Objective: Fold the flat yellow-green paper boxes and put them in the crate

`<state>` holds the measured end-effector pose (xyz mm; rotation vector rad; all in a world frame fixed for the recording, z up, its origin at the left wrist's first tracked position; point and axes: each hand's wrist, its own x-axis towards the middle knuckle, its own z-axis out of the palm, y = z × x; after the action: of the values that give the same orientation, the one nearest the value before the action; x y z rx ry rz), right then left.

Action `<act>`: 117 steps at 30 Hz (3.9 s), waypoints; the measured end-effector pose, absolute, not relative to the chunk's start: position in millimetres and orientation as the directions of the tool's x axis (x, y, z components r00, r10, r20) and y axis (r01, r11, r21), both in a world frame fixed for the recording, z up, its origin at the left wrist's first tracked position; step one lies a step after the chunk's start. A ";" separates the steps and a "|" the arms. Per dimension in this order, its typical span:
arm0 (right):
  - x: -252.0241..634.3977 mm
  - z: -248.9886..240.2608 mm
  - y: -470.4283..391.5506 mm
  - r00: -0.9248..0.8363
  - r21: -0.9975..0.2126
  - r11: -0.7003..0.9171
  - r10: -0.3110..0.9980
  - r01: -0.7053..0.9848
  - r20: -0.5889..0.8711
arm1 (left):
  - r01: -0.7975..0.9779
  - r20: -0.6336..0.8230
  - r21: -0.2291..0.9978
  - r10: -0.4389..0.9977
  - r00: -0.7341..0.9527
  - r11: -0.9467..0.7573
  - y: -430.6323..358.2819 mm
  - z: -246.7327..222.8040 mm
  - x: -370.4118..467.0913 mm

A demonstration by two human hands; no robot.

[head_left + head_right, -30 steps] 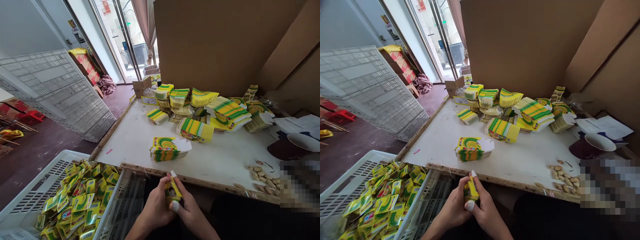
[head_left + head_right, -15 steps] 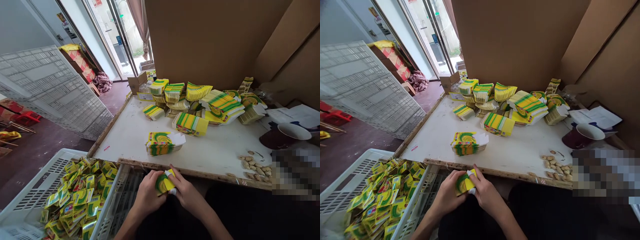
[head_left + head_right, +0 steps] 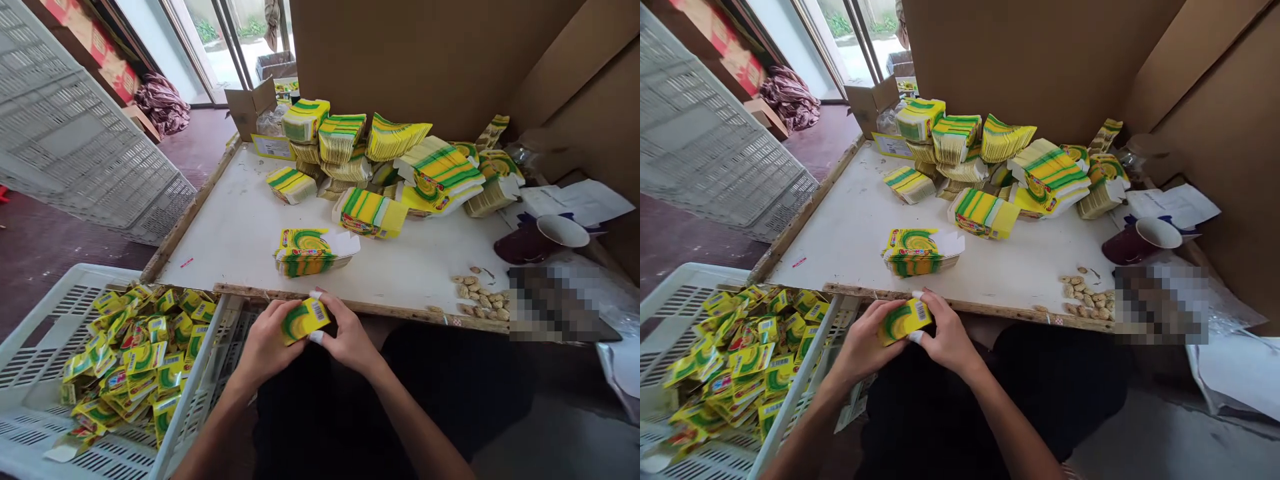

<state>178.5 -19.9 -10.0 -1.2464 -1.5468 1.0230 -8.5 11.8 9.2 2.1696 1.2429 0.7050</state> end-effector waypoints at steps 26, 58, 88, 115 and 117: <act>141.7 28.4 -4.9 -0.191 -0.949 0.204 0.969 0.241 0.159 | -0.542 0.063 0.830 0.987 -0.145 -0.133 22.8 18.9 25.7; 179.6 5.1 -38.6 0.262 -0.908 0.269 0.896 0.322 0.358 | 0.525 0.022 0.803 0.895 0.446 -0.281 -6.7 19.6 4.7; 184.1 -17.0 -34.4 -0.146 -0.864 0.350 0.937 0.363 0.318 | 0.630 0.173 0.651 0.892 0.419 -0.423 -5.3 1.9 2.8; 180.6 -19.7 -21.2 -0.120 -0.877 0.292 0.956 0.382 0.266 | 0.633 0.258 0.558 0.837 0.482 -0.537 10.6 -0.3 -9.2; 179.7 -21.2 -21.2 -0.130 -0.866 0.319 0.948 0.385 0.292 | 0.615 0.271 0.569 0.831 0.486 -0.546 10.5 0.9 -8.7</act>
<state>179.7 -21.2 -21.2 -1.2136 -1.6902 0.7885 -8.7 10.5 0.9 2.3386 1.2038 0.7422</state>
